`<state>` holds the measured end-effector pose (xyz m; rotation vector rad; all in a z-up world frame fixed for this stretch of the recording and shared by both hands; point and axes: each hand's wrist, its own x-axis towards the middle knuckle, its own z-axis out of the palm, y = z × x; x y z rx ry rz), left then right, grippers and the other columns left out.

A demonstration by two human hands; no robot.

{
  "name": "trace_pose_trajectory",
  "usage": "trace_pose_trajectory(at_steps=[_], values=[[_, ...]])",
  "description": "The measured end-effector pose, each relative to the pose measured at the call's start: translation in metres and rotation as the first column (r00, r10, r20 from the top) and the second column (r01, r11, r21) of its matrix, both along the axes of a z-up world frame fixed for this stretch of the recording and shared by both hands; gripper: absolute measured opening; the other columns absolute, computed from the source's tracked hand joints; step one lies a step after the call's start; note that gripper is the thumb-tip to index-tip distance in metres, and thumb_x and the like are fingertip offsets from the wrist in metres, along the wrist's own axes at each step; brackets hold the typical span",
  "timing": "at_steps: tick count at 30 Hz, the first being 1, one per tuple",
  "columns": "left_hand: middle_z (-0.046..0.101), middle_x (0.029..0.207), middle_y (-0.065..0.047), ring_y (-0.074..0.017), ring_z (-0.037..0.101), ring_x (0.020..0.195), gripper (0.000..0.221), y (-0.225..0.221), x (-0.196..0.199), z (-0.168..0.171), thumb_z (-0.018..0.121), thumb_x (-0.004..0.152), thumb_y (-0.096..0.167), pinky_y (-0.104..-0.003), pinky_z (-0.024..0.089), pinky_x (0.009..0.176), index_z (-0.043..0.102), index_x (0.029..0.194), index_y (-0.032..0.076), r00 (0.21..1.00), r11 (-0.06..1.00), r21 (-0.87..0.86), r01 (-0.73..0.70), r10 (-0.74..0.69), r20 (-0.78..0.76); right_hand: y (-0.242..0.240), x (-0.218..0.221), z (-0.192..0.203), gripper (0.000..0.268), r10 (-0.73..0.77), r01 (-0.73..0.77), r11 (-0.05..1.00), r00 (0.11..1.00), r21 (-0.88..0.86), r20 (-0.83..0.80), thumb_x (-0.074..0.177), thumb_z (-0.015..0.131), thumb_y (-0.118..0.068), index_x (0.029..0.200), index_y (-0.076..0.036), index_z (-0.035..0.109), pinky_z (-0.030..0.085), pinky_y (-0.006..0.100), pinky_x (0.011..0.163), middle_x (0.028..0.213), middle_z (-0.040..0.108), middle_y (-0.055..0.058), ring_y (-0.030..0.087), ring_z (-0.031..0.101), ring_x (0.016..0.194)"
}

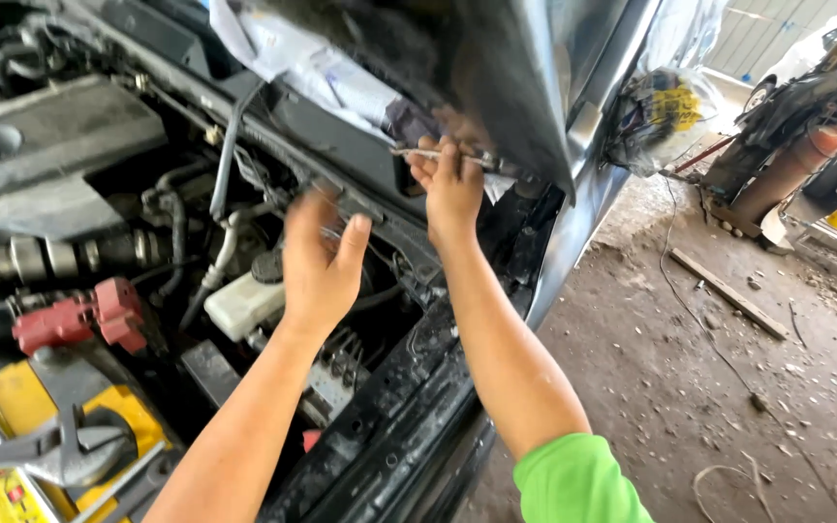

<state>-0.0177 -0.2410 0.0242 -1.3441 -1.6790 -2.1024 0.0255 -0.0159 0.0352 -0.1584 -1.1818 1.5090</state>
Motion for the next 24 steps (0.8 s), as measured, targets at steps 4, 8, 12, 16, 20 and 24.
trace_pose_trajectory(at_steps=[4,8,12,16,20,24], values=[[0.016,0.169,-0.005,-0.021,0.021,0.159,0.096,-0.059,0.027,0.103,0.067,0.101,0.066,-0.04,0.036,0.126,0.018,0.166,0.015,0.738,0.906,0.343,-0.247,0.406,-0.539,-0.007,-0.008,-0.006,0.026,-0.131,0.131,0.991,0.991,0.01,0.019,0.107,0.045,-0.023,0.12,-0.001,0.052,0.062,0.033,0.08,0.115,0.072,0.015,0.021,0.076,0.093],[0.01,0.167,-0.018,-0.0282,0.027,0.157,0.108,-0.09,0.05,0.142,0.072,0.095,0.07,-0.034,0.047,0.104,0.016,0.163,0.007,0.792,0.926,0.35,-0.144,0.319,-0.52,-0.003,-0.01,-0.014,0.025,-0.457,0.431,0.873,0.887,0.231,0.071,0.11,0.051,-0.021,0.118,0.0,0.061,0.06,0.032,0.084,0.112,0.075,0.015,0.021,0.076,0.095],[0.003,0.175,-0.02,-0.0287,0.034,0.161,0.111,-0.112,0.058,0.134,0.077,0.101,0.064,-0.031,0.05,0.106,0.01,0.166,0.006,0.855,0.976,0.191,-0.103,0.185,-0.485,0.003,-0.021,-0.002,0.025,-0.364,0.363,0.93,0.932,0.052,-0.001,0.108,0.047,-0.021,0.117,-0.001,0.059,0.061,0.029,0.079,0.107,0.07,0.009,0.017,0.075,0.091],[0.006,0.173,-0.013,-0.0225,0.037,0.156,0.101,-0.138,0.075,0.121,0.078,0.105,0.055,-0.028,0.052,0.109,0.009,0.166,0.013,0.833,0.991,0.116,-0.063,0.116,-0.542,0.012,-0.028,-0.013,0.025,-0.479,0.477,0.876,0.878,0.066,0.007,0.109,0.048,-0.022,0.108,0.0,0.06,0.065,0.029,0.08,0.101,0.073,0.008,0.015,0.078,0.09],[0.014,0.174,-0.017,-0.0278,0.037,0.159,0.093,-0.137,0.083,0.119,0.075,0.106,0.048,-0.031,0.055,0.111,0.013,0.166,0.011,0.83,0.999,0.038,0.004,0.018,-0.558,0.006,-0.017,-0.006,0.028,-0.557,0.54,0.83,0.821,0.14,0.13,0.107,0.05,-0.024,0.109,0.0,0.063,0.06,0.031,0.075,0.096,0.075,0.01,0.016,0.076,0.088],[0.021,0.175,-0.022,-0.0334,0.038,0.156,0.091,-0.134,0.091,0.125,0.078,0.101,0.043,-0.032,0.055,0.105,0.025,0.166,0.008,0.789,1.0,0.003,0.001,0.001,-0.614,0.006,-0.011,-0.006,0.04,-0.428,0.406,0.904,0.861,0.135,0.276,0.113,0.049,-0.032,0.105,0.004,0.066,0.056,0.035,0.076,0.095,0.076,0.015,0.024,0.071,0.086]])
